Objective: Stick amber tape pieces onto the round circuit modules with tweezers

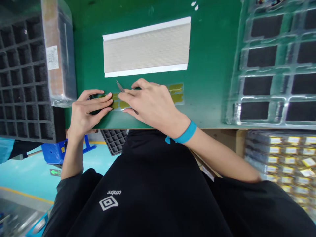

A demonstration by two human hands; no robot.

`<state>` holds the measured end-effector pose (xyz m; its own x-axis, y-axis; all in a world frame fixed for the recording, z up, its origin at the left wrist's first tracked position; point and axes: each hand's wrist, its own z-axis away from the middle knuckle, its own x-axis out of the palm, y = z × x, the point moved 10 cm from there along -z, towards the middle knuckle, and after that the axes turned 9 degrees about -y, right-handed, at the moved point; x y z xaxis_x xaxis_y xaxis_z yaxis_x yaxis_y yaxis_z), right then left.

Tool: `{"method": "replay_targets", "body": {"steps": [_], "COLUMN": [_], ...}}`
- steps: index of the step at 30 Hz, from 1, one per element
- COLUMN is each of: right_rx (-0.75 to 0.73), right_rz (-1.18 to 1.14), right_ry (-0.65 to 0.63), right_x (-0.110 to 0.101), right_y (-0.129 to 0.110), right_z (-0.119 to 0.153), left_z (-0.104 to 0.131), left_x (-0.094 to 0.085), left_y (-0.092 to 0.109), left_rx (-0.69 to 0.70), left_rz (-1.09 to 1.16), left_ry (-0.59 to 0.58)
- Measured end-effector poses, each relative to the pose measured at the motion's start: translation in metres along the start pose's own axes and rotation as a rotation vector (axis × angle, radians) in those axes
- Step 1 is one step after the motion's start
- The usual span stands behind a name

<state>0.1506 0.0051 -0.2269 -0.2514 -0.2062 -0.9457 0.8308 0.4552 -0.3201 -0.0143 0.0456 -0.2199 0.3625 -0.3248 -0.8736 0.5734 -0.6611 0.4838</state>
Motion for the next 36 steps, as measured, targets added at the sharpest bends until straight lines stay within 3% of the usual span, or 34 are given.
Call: {"method": "replay_targets", "body": {"steps": [7, 13, 21, 22, 24, 27, 29, 32, 36], "right_rx": [-0.023, -0.006, 0.065, 0.074, 0.136, 0.371, 0.544, 0.686, 0.768], "right_rz": [-0.002, 0.032, -0.083, -0.156, -0.386, -0.625, -0.679, -0.789, -0.819], "right_ry": [0.01, -0.003, 0.006, 0.039, 0.244, 0.711, 0.933, 1.045, 0.989], "right_x": [0.001, 0.002, 0.003, -0.001, -0.019, -0.043, -0.042, -0.023, -0.008], "right_y": [-0.015, -0.016, -0.011, -0.007, 0.013, 0.062, 0.088, 0.11, 0.117], "right_z": [-0.021, -0.018, -0.02, -0.015, 0.01, 0.081, 0.128, 0.163, 0.169], "left_z": [-0.002, -0.002, 0.02, 0.022, 0.025, 0.02, 0.008, -0.017, -0.055], "left_x": [-0.003, 0.001, 0.007, 0.007, 0.005, 0.008, 0.018, 0.041, 0.067], "left_y": [0.001, -0.002, -0.004, -0.005, -0.001, 0.016, 0.033, 0.065, 0.098], "left_rx": [0.024, 0.01, 0.009, 0.004, 0.02, 0.067, 0.101, 0.205, 0.411], "left_rz": [0.0, -0.002, -0.14, -0.165, -0.191, -0.196, -0.163, -0.103, -0.047], "left_ry": [-0.024, -0.022, 0.057, 0.073, 0.109, 0.123, 0.059, -0.082, -0.237]}}
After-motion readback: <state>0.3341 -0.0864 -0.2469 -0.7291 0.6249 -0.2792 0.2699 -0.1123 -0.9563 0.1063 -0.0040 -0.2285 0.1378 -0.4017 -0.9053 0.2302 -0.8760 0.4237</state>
